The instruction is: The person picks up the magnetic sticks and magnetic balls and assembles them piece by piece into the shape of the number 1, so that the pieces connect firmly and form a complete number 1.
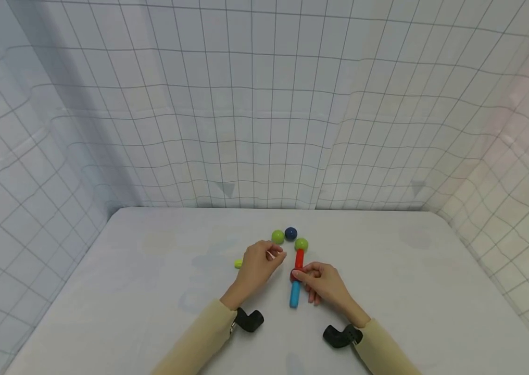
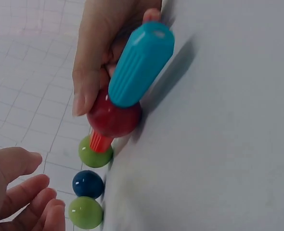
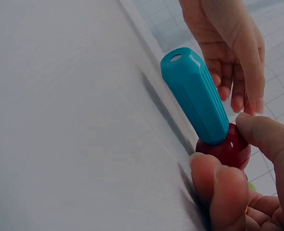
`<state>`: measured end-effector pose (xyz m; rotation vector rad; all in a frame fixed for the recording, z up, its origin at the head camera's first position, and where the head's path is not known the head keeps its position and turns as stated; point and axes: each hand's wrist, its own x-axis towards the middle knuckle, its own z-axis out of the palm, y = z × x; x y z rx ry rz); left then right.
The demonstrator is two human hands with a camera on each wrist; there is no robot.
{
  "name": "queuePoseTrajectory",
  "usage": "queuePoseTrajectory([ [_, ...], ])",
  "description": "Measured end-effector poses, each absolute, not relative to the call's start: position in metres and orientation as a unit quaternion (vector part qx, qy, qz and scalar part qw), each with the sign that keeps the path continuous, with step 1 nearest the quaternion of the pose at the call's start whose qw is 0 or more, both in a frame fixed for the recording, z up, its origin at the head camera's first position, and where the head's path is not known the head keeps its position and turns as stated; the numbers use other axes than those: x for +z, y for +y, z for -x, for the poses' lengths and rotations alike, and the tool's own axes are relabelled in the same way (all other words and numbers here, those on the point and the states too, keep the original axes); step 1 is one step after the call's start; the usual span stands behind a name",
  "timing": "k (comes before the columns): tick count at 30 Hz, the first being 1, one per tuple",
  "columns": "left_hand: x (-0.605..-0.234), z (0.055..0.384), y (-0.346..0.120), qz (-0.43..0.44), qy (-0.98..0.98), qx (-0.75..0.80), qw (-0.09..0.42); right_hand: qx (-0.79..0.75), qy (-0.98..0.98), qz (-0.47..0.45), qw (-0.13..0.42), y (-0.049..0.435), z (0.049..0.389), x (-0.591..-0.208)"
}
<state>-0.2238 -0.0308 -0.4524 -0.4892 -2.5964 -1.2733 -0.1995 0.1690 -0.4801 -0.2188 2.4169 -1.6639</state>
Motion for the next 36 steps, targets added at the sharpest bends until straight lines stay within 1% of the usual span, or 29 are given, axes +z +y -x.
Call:
queuePoseTrajectory([
  [3, -0.453, 0.238, -0.028, 0.166, -0.883, -0.414, 0.147, -0.562, 0.818, 0.076, 0.099, 0.170, 0.199, -0.480],
  [7, -0.454, 0.249, -0.024, 0.161, -0.893, -0.385, 0.170, -0.560, 0.819, 0.077, 0.100, 0.171, 0.202, -0.487],
  [18, -0.463, 0.265, -0.016, 0.149, -0.928, -0.316, 0.130, -0.563, 0.817, 0.076, 0.101, 0.170, 0.203, -0.489],
  [27, -0.463, 0.268, -0.016, 0.160, -0.927, -0.305, 0.149, -0.562, 0.817, 0.081, 0.099, 0.171, 0.203, -0.488],
  [36, -0.461, 0.269, -0.017, 0.148, -0.920, -0.335, 0.139, -0.557, 0.821, 0.083, 0.096, 0.172, 0.203, -0.486],
])
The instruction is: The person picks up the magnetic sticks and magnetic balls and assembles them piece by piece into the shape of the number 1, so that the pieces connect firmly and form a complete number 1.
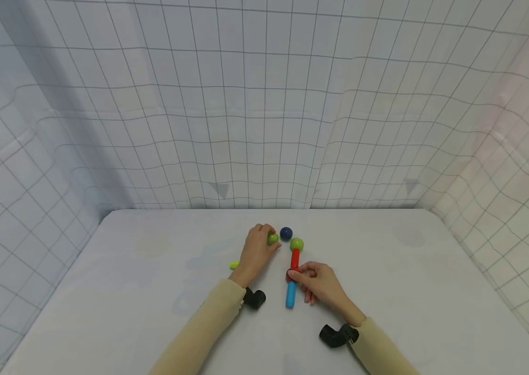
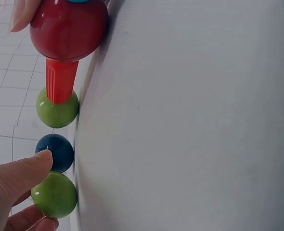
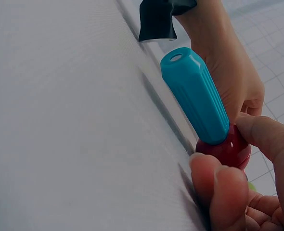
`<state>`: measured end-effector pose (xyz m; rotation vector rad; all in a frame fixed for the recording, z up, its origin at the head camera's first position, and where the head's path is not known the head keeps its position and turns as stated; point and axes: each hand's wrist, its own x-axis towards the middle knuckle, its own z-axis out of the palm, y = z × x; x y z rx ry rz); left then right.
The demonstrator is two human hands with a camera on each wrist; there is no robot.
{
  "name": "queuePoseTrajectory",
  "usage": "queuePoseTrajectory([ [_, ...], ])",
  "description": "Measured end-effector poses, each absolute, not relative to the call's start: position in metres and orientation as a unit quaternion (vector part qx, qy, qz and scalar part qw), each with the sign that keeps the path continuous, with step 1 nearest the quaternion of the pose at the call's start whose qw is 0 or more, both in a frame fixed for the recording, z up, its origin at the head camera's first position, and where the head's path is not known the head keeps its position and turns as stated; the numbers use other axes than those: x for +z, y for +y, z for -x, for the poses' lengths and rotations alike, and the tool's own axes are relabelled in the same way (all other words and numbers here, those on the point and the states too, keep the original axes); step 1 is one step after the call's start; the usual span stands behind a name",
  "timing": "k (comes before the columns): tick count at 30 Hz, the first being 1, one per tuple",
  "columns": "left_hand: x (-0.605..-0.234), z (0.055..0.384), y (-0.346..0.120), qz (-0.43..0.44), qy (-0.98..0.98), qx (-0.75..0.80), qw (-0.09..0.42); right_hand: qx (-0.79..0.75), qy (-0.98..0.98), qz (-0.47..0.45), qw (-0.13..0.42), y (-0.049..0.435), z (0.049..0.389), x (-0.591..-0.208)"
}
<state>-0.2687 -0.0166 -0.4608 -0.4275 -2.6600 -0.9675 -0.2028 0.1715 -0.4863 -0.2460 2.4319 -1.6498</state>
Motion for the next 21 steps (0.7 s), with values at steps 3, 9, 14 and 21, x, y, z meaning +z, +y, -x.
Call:
queuePoseTrajectory([
  [3, -0.4612, 0.2693, -0.0171, 0.147, -0.920, -0.336, 0.141, -0.558, 0.821, 0.078, 0.099, 0.1714, 0.2030, -0.4864],
  [9, -0.4619, 0.2686, -0.0191, 0.149, -0.918, -0.336, 0.149, -0.561, 0.818, 0.074, 0.101, 0.1714, 0.2037, -0.4875],
  [14, -0.4608, 0.2679, -0.0201, 0.150, -0.917, -0.336, 0.153, -0.563, 0.817, 0.076, 0.101, 0.1705, 0.2022, -0.4854],
  [21, -0.4606, 0.2665, -0.0202, 0.136, -0.917, -0.344, 0.146, -0.556, 0.822, 0.072, 0.097, 0.1707, 0.2028, -0.4867],
])
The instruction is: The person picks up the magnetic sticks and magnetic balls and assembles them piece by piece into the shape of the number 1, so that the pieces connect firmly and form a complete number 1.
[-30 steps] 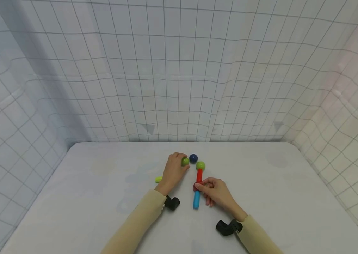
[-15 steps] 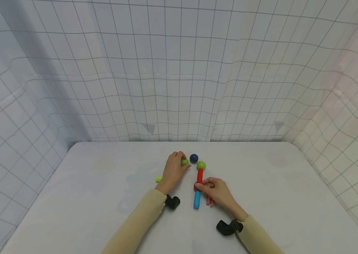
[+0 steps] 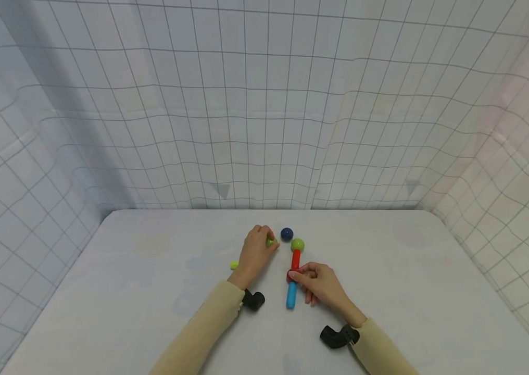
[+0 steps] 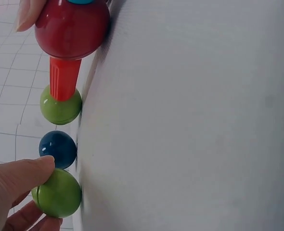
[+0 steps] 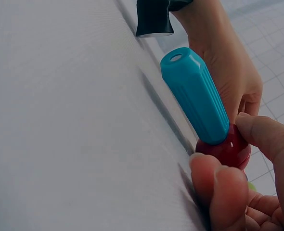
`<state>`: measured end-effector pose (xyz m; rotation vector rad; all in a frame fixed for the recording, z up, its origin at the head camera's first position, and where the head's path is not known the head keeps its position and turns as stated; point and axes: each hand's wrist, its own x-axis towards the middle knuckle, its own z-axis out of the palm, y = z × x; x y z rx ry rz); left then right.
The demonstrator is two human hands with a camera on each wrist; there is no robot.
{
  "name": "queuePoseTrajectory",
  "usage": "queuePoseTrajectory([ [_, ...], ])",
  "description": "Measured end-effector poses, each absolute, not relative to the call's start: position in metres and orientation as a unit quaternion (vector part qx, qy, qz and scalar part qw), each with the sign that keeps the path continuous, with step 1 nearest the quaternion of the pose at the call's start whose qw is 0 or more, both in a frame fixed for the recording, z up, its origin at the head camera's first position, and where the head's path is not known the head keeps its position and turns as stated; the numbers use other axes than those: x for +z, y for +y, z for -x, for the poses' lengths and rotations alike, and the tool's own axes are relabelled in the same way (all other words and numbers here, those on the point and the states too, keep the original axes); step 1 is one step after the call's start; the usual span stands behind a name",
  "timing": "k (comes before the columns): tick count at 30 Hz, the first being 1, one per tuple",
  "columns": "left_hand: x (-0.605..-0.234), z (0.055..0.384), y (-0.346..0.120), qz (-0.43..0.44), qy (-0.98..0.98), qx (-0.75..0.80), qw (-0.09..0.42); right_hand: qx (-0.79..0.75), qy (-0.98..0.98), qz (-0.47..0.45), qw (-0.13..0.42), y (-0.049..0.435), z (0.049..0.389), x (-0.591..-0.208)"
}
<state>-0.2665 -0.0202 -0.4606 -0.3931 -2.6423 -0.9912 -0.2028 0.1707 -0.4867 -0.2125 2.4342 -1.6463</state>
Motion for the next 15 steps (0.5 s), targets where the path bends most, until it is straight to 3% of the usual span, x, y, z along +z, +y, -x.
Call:
queuePoseTrajectory([
  [15, -0.457, 0.253, -0.026, 0.141, -0.939, -0.296, 0.106, -0.561, 0.818, 0.082, 0.097, 0.172, 0.203, -0.487],
])
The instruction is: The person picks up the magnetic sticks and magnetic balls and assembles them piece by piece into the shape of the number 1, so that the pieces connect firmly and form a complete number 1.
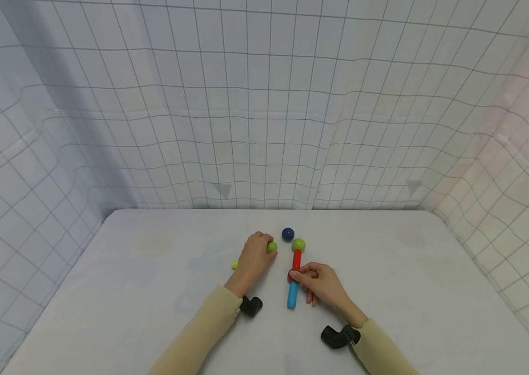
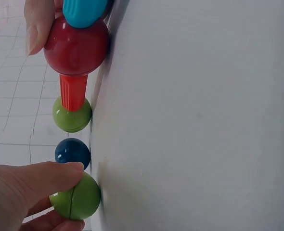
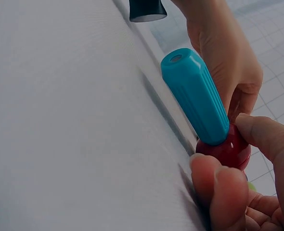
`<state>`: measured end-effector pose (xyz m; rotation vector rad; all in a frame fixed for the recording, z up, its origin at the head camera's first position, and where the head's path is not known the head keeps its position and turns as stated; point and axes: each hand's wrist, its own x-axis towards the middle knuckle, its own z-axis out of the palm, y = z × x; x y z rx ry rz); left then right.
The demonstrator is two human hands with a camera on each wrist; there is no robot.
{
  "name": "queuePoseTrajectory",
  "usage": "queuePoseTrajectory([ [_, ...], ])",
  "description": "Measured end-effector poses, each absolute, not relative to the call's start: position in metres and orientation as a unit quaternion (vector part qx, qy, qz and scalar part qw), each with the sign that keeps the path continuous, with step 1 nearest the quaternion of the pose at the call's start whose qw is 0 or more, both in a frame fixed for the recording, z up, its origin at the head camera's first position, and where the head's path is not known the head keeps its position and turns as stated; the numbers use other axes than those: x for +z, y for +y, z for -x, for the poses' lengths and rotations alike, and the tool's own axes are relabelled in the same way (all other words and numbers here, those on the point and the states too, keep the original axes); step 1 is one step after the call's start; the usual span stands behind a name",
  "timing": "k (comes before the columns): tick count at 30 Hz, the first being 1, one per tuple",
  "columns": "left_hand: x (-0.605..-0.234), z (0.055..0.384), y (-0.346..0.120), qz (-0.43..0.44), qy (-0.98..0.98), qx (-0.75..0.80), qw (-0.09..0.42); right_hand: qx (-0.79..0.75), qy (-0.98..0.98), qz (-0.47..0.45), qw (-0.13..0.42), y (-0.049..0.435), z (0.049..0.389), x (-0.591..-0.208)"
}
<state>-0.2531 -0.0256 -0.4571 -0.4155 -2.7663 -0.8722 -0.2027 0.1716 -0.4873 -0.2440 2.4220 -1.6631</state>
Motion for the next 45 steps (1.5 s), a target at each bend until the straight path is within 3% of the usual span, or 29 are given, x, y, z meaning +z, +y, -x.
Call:
queuePoseTrajectory([
  [18, -0.458, 0.224, -0.031, 0.185, -0.941, -0.265, 0.104, -0.561, 0.819, 0.078, 0.091, 0.171, 0.204, -0.487],
  [38, -0.462, 0.194, -0.043, 0.174, -0.932, -0.309, 0.078, -0.559, 0.821, 0.069, 0.091, 0.169, 0.203, -0.486],
  [45, -0.471, 0.187, -0.051, 0.182, -0.905, -0.376, 0.084, -0.560, 0.820, 0.076, 0.096, 0.163, 0.191, -0.460],
])
